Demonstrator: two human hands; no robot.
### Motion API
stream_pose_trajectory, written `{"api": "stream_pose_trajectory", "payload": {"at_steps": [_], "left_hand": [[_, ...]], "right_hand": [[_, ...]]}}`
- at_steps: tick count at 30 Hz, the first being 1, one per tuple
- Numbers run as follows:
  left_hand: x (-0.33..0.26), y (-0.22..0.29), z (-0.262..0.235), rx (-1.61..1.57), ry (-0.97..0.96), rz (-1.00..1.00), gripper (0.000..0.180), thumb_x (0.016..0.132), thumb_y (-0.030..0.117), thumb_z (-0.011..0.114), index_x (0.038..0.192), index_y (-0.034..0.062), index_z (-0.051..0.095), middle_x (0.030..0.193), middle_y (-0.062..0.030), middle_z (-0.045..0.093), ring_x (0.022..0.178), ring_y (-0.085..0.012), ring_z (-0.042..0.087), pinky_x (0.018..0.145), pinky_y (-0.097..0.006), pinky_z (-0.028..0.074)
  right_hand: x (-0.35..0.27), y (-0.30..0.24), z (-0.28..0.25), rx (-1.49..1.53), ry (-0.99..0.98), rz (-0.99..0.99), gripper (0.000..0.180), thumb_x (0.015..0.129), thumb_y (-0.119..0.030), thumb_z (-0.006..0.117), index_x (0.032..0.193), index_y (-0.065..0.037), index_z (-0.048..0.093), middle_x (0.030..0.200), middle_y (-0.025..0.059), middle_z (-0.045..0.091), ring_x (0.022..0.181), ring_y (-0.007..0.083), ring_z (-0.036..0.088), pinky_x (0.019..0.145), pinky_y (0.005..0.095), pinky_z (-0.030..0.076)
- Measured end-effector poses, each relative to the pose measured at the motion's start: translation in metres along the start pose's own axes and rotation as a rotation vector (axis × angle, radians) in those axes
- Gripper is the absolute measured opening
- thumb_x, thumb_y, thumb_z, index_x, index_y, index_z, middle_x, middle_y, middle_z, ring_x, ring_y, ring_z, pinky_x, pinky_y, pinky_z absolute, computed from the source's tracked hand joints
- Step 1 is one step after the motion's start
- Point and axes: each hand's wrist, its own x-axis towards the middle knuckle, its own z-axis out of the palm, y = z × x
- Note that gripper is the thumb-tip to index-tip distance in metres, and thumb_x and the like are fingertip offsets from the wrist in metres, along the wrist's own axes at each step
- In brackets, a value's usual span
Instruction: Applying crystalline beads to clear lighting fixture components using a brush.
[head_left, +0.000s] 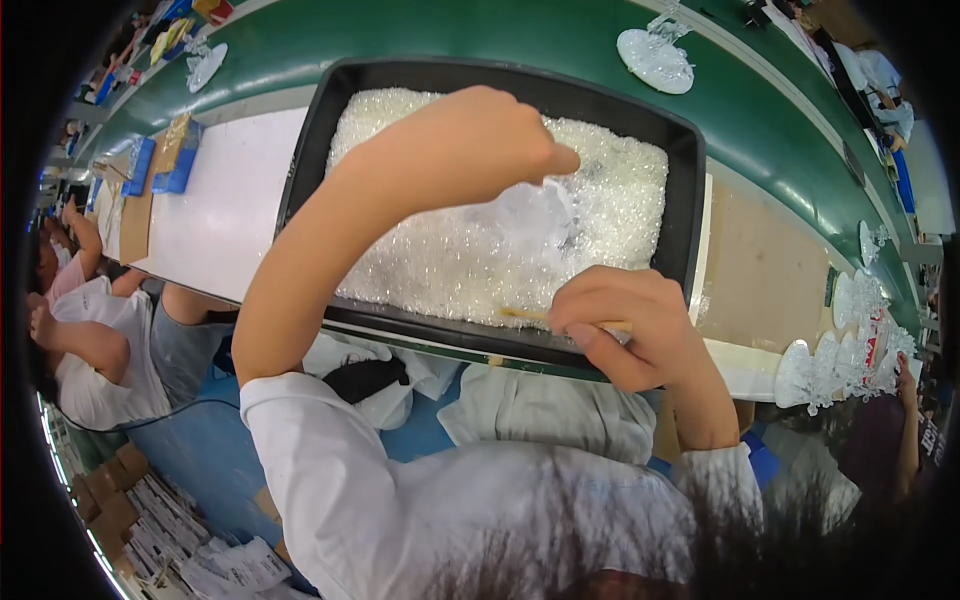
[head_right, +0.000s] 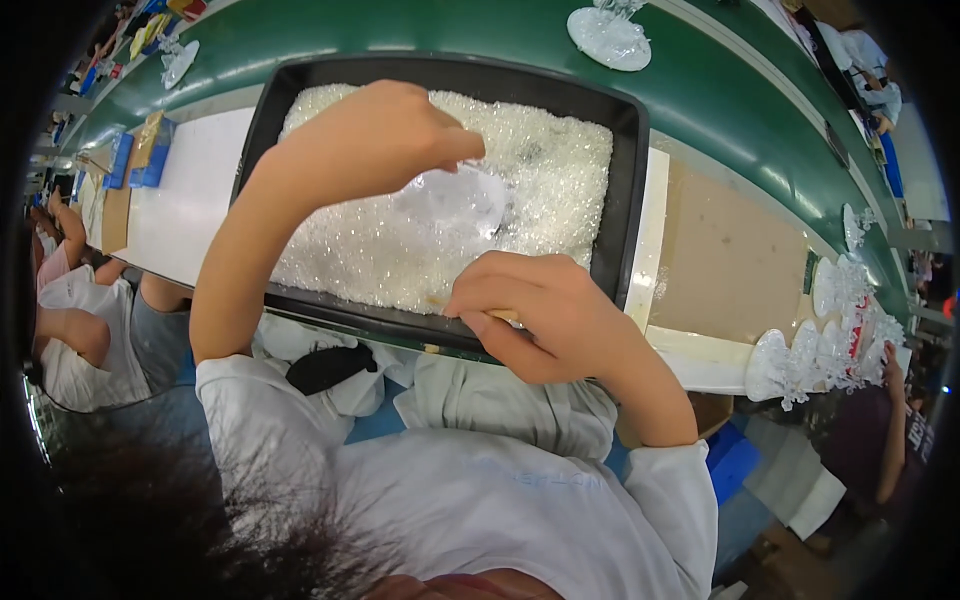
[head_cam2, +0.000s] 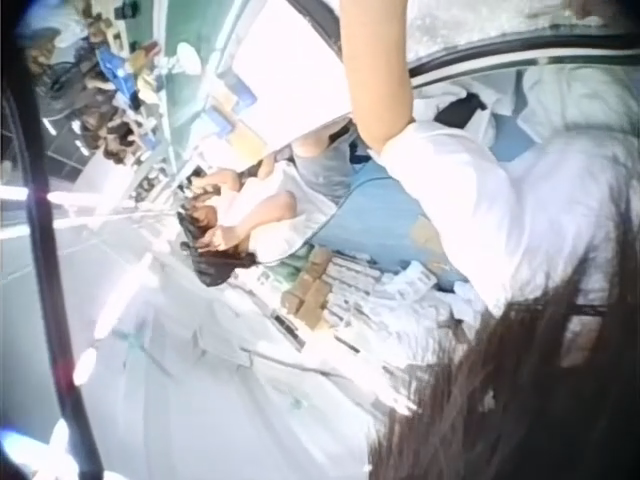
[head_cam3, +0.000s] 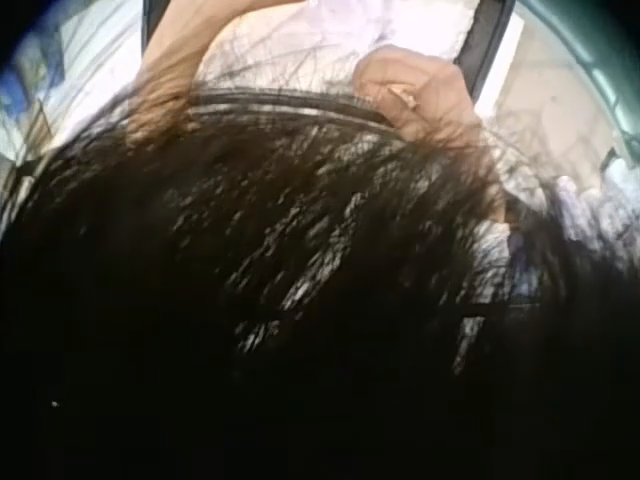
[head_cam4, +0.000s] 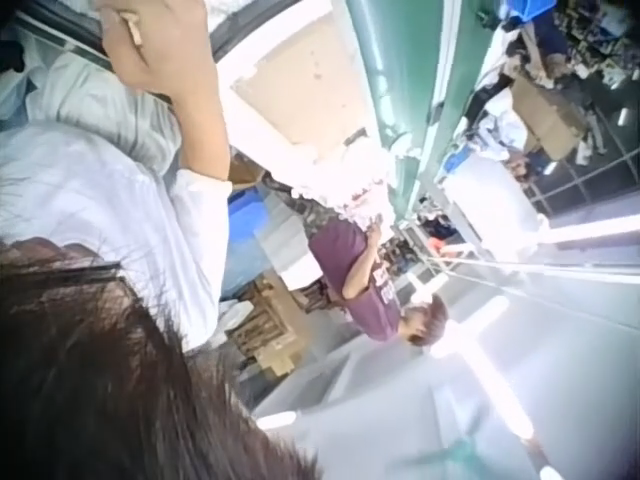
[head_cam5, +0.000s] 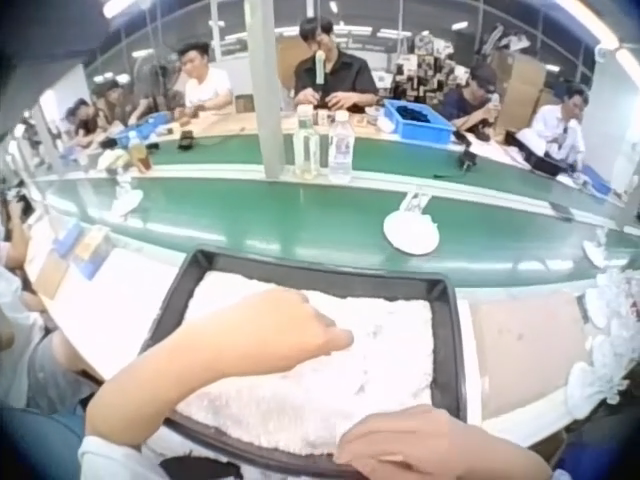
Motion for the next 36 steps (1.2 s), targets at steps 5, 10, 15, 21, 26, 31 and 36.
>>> {"api": "stream_pose_trajectory", "payload": {"at_steps": [5,10,15,21,26,31,36], "left_hand": [[0.000,-0.002,0.014,-0.171,0.119,-0.045,0.021,0.085,0.014,0.066,0.105,0.0133,0.059,0.069,-0.0122,0.064,0.072,-0.0335,0.065,0.060,-0.046,0.048],[0.003,0.004,0.021,-0.216,0.150,-0.095,0.035,0.085,0.015,0.068,0.117,0.0149,0.054,0.079,-0.0115,0.064,0.070,-0.0337,0.061,0.063,-0.044,0.045],[-0.004,0.002,0.020,-0.234,0.153,-0.128,0.026,0.089,0.018,0.065,0.113,0.0140,0.056,0.071,-0.0096,0.063,0.070,-0.0312,0.062,0.062,-0.042,0.047],[-0.016,0.003,-0.017,-0.017,0.204,0.025,0.045,0.090,0.027,0.061,0.127,0.0042,0.050,0.123,-0.0173,0.056,0.109,-0.0353,0.055,0.093,-0.043,0.045],[-0.032,0.187,-0.005,-0.303,0.197,0.185,0.030,0.078,0.017,0.065,0.105,0.0046,0.060,0.095,-0.0111,0.061,0.087,-0.0263,0.062,0.074,-0.035,0.050],[-0.132,0.218,0.205,-0.759,0.024,-0.217,0.048,0.085,0.018,0.061,0.131,0.0047,0.055,0.126,-0.0126,0.059,0.118,-0.0253,0.055,0.090,-0.036,0.049],[-0.176,0.236,0.218,-0.997,0.075,-0.761,0.037,0.088,0.021,0.057,0.120,0.0020,0.062,0.122,-0.0166,0.063,0.119,-0.0347,0.055,0.102,-0.044,0.040]], "right_hand": [[-0.004,-0.003,-0.015,-0.299,0.085,-0.035,0.015,0.078,0.007,0.061,0.091,0.000,0.063,0.071,0.0120,0.062,0.060,0.0261,0.061,0.054,0.0324,0.048],[-0.005,0.012,-0.014,-0.553,0.133,0.145,0.011,0.084,0.007,0.060,0.092,-0.001,0.062,0.078,0.0139,0.061,0.060,0.0253,0.059,0.055,0.0341,0.046],[-0.009,0.015,-0.009,-0.276,0.120,0.021,0.008,0.089,0.004,0.057,0.093,0.001,0.062,0.083,0.0136,0.062,0.063,0.0226,0.061,0.057,0.0303,0.048],[-0.032,0.011,-0.012,-0.128,0.345,0.122,0.013,0.095,0.002,0.049,0.094,0.006,0.062,0.082,0.0117,0.063,0.064,0.0134,0.060,0.056,0.0229,0.048],[-0.037,0.020,-0.018,-0.228,0.406,0.080,0.012,0.095,0.002,0.051,0.093,0.006,0.062,0.080,0.0107,0.063,0.061,0.0109,0.058,0.055,0.0213,0.046],[-0.032,0.017,-0.016,-0.134,0.474,0.016,0.010,0.094,0.000,0.055,0.092,0.005,0.064,0.078,0.0094,0.063,0.060,0.0103,0.058,0.053,0.0222,0.045],[-0.031,0.012,-0.028,-0.350,0.447,-0.055,0.008,0.091,-0.002,0.059,0.088,0.001,0.066,0.074,0.0073,0.064,0.055,0.0128,0.055,0.051,0.0249,0.043]]}}
